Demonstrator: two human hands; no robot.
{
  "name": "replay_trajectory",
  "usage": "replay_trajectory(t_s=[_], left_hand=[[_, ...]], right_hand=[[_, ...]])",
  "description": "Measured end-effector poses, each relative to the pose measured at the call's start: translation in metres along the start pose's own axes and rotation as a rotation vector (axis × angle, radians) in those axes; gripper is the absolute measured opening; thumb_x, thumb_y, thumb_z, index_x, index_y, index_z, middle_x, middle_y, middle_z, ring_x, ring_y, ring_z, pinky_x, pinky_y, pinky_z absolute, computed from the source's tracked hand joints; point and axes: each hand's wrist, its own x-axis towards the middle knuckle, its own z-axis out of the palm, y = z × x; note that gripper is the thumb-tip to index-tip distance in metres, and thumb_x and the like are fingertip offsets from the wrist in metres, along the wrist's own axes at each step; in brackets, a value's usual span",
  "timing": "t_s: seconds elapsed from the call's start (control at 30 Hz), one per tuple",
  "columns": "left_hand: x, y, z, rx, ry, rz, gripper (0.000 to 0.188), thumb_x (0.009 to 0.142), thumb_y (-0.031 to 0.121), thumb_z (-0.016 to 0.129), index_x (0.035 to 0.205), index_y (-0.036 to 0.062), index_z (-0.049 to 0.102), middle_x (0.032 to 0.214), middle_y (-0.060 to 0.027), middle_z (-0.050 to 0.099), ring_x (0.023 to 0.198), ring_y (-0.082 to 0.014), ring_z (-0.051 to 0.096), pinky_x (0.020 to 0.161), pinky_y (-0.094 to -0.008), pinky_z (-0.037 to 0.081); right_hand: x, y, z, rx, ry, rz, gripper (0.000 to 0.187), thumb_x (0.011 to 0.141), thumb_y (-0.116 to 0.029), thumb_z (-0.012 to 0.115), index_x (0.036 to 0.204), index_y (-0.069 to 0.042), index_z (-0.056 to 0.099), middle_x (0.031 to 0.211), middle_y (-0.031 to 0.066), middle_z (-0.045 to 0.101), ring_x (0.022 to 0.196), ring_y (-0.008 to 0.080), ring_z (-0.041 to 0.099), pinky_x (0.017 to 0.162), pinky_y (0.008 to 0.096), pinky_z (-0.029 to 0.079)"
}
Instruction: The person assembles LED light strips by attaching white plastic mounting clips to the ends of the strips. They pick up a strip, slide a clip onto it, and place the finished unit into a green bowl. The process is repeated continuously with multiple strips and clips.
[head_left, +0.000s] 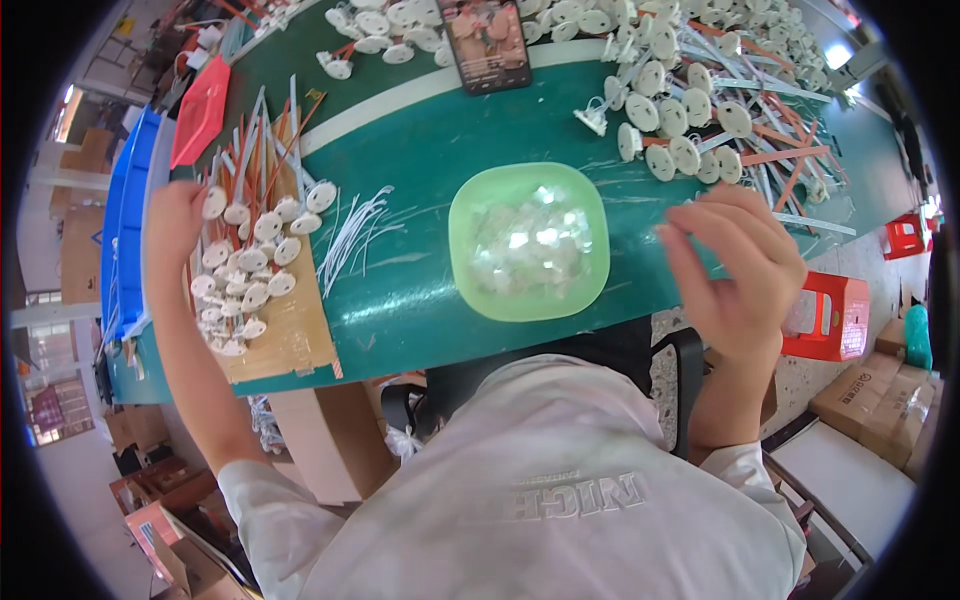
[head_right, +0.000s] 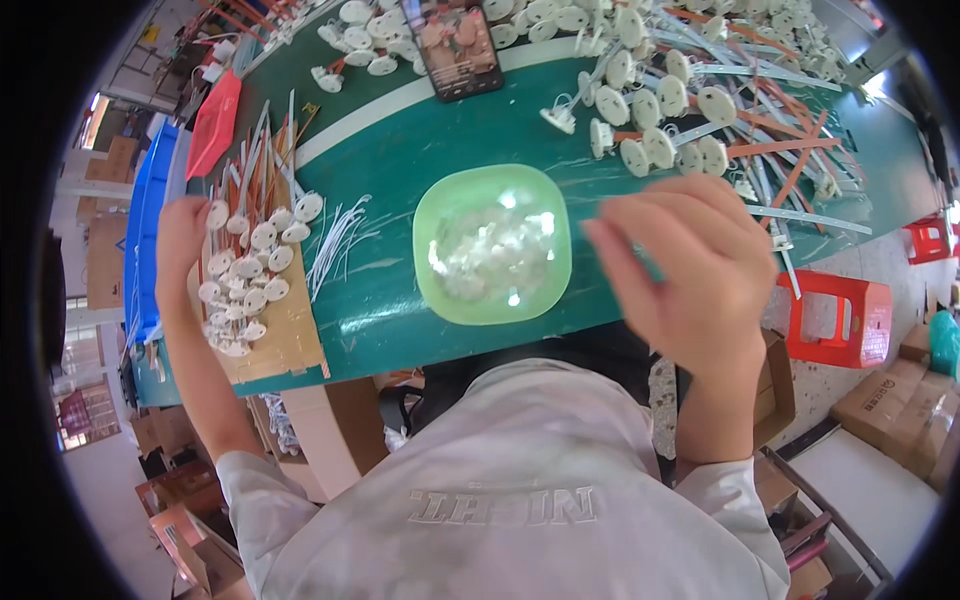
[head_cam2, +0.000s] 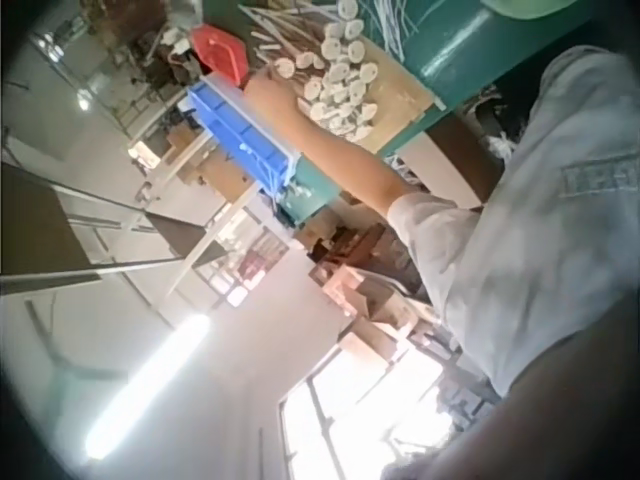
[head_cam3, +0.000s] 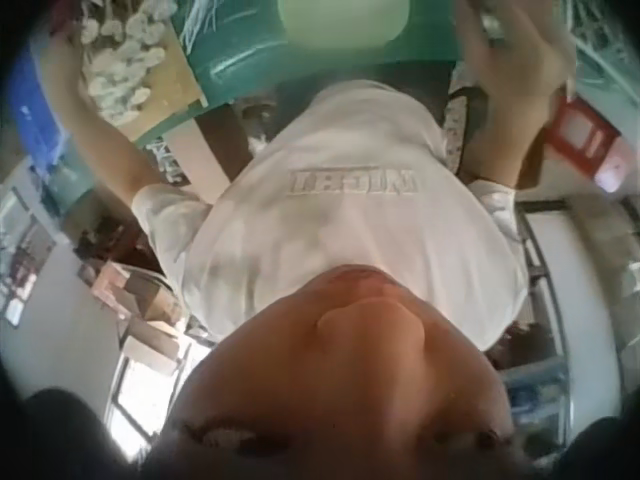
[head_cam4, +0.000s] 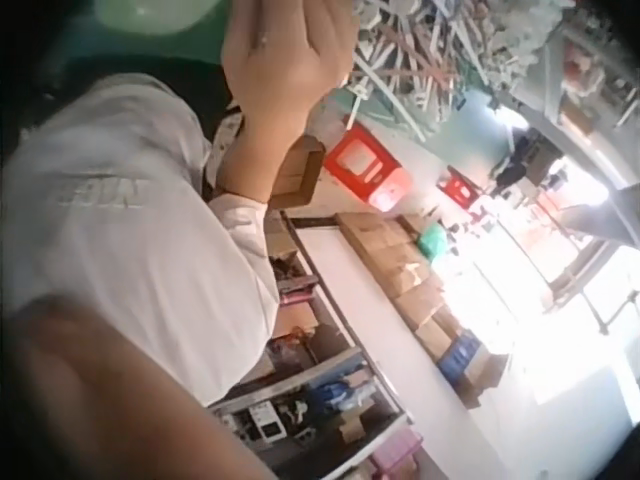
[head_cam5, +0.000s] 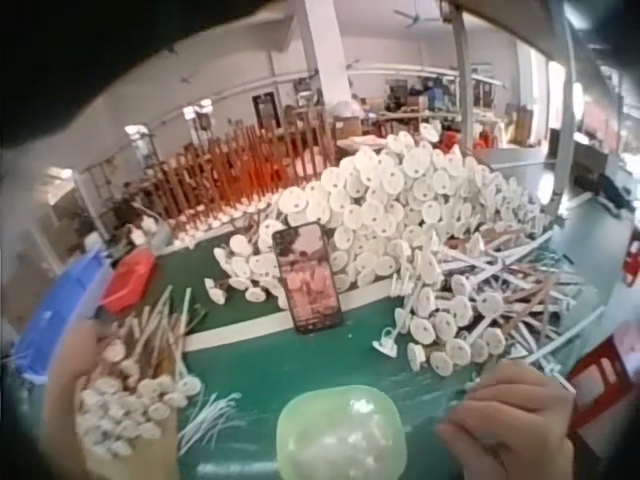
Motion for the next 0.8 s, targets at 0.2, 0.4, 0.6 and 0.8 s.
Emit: replay_trajectory(t_s=[0.2, 0.4, 0.6, 0.8], left_hand=[[-0.064, 0.039, -0.052, -0.121, 0.058, 0.060, 0.012, 0.089, 0.000, 0.059, 0.097, -0.0060, 0.066, 0.095, -0.0220, 0.065, 0.087, -0.0415, 0.062, 0.078, -0.0455, 0.049], [-0.104, 0.065, -0.038, -0.034, 0.248, -0.103, 0.014, 0.091, -0.003, 0.055, 0.097, -0.0065, 0.067, 0.100, -0.0177, 0.068, 0.090, -0.0384, 0.063, 0.081, -0.0441, 0.049], [-0.139, 0.168, -0.036, -0.694, 0.680, 0.031, 0.022, 0.090, 0.014, 0.061, 0.082, -0.0057, 0.067, 0.075, -0.0161, 0.065, 0.070, -0.0306, 0.064, 0.066, -0.0384, 0.049], [-0.134, 0.267, -0.021, -1.426, 0.507, 0.054, 0.019, 0.088, 0.008, 0.058, 0.081, -0.0064, 0.067, 0.074, -0.0160, 0.067, 0.066, -0.0265, 0.065, 0.059, -0.0340, 0.050]], right_hand=[[-0.026, 0.051, -0.041, -0.167, 0.162, 0.400, 0.011, 0.080, 0.000, 0.076, 0.090, 0.003, 0.072, 0.082, 0.0105, 0.072, 0.074, 0.0206, 0.069, 0.071, 0.0296, 0.052], [0.008, 0.068, -0.017, -0.133, 0.138, 0.418, 0.013, 0.082, -0.001, 0.074, 0.095, 0.000, 0.073, 0.087, 0.0114, 0.073, 0.071, 0.0182, 0.068, 0.070, 0.0288, 0.052], [0.040, 0.055, 0.061, -0.359, -0.270, 0.005, 0.033, 0.066, -0.013, 0.083, 0.097, -0.010, 0.073, 0.095, 0.0027, 0.060, 0.095, 0.0231, 0.058, 0.076, 0.0383, 0.050], [0.048, 0.060, 0.093, -0.504, -0.213, -0.051, 0.028, 0.067, -0.018, 0.083, 0.093, -0.012, 0.074, 0.093, 0.0030, 0.057, 0.092, 0.0224, 0.057, 0.072, 0.0366, 0.044]])
